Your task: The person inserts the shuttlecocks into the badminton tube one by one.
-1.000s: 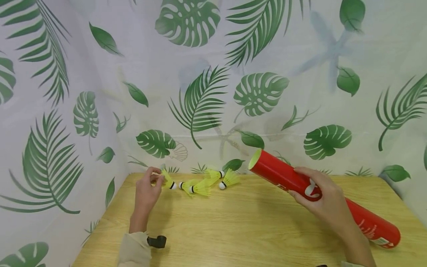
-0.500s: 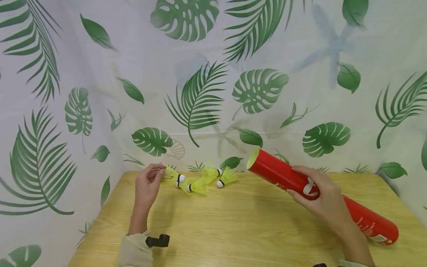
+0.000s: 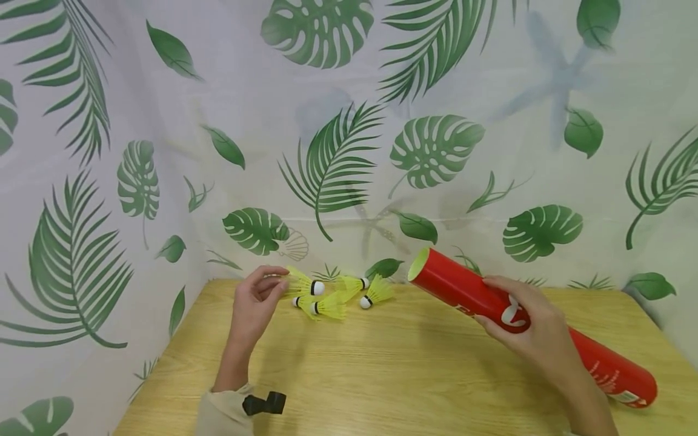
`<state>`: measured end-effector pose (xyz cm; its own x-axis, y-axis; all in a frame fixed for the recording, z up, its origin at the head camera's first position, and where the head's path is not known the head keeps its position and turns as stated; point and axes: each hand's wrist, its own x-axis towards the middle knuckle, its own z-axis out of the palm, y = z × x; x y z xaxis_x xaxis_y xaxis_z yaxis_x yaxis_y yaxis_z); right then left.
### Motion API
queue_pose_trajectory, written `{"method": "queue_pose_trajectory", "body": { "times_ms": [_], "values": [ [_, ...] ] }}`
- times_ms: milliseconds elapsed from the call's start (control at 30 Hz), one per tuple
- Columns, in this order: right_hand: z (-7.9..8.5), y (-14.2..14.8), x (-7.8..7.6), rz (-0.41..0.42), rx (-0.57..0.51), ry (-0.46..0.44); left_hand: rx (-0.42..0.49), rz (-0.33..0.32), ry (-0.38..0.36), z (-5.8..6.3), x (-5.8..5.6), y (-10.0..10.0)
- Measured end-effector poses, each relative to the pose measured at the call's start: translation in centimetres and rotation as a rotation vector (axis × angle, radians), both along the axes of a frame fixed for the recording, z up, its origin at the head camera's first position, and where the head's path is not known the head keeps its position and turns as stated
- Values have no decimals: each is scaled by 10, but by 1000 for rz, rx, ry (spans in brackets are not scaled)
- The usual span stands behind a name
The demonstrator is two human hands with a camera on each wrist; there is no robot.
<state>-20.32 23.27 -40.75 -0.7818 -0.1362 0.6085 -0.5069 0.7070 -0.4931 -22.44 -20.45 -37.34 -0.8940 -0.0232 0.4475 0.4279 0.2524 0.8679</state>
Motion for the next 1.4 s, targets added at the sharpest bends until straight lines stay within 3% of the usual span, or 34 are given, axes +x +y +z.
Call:
{"method": "queue_pose_trajectory", "body": {
  "times_ms": [167,600,1000,1400],
  "values": [
    [-1,-1,2,-1,-8,3,23,-40,39,7,5,11],
    [3,-5,2,13,-9,17,47,-54,132,18,15,40],
    [6,-6,3,33,-13,16,121,-104,141,13,8,78],
    [9,-2,4,38,-21,12,138,-91,148,18,2,87]
  ]
}}
